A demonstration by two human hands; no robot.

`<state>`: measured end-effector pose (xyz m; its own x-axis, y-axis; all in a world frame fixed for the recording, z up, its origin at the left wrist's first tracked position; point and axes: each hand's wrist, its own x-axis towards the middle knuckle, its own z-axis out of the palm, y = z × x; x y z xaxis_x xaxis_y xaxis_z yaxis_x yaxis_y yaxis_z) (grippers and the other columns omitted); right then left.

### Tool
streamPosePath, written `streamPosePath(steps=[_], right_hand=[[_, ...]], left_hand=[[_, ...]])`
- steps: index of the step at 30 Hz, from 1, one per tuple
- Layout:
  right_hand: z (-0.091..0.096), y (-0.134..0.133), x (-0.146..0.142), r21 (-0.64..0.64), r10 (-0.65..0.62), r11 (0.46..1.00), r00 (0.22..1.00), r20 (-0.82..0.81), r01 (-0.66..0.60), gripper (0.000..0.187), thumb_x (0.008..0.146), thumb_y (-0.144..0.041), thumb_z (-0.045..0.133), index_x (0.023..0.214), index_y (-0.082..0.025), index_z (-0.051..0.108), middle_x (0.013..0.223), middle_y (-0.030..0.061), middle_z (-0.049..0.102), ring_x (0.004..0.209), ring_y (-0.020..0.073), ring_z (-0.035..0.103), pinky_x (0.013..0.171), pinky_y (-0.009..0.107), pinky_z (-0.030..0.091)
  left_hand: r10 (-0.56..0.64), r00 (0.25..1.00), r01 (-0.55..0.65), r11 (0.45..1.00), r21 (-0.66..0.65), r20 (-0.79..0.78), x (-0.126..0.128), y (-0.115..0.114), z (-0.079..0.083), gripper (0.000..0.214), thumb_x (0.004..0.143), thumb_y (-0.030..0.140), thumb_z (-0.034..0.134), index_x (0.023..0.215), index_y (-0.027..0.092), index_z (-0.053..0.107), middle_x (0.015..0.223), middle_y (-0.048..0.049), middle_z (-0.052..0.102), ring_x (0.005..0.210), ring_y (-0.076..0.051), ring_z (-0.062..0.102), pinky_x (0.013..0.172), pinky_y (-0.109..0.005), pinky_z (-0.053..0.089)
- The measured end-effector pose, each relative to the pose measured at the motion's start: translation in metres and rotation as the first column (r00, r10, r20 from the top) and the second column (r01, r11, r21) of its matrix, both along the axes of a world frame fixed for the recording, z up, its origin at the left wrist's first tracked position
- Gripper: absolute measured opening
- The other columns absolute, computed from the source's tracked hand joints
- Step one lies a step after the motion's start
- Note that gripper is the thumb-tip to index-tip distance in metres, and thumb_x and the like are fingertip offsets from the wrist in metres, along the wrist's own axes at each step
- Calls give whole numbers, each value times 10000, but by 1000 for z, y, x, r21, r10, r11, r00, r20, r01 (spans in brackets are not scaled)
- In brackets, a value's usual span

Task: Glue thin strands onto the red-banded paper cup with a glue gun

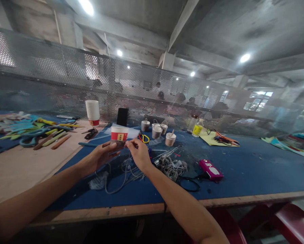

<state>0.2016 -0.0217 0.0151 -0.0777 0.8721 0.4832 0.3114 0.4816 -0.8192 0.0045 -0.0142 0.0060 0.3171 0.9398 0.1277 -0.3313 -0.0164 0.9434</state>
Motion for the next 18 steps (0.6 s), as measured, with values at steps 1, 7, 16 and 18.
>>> streamPosePath(steps=[1,7,16,18], right_hand=[[0,0,0,0,0,1000,1000,-1,0,297,968,-435,601,841,-206,742,875,19,769,830,182,668,807,283,477],[-1,1,2,4,35,999,998,-55,-35,293,957,-440,608,825,-205,724,861,21,764,854,193,692,842,287,495],[-1,2,2,8,11,1000,999,-44,-11,299,934,-455,617,806,-203,716,800,6,733,776,180,645,768,278,480],[-1,2,2,3,11,1000,999,-46,-11,294,926,-450,619,798,-203,714,801,5,735,781,182,649,767,278,479]], left_hand=[[-8,1000,8,1000,1,-1,0,0,0,451,784,413,861,1165,185,782,1354,-160,732,1349,-316,604,1049,-373,502],[-20,1000,20,1000,-8,3,0,0,-1,436,806,390,845,1187,188,777,1407,-149,703,1380,-326,576,1065,-387,499],[-19,1000,19,1000,-24,13,1,-5,3,424,769,388,871,1138,196,787,1332,-140,746,1331,-324,617,1080,-404,489],[-15,1000,15,1000,-25,15,2,-5,4,416,759,389,878,1115,194,789,1319,-139,753,1333,-331,615,1084,-410,485]])
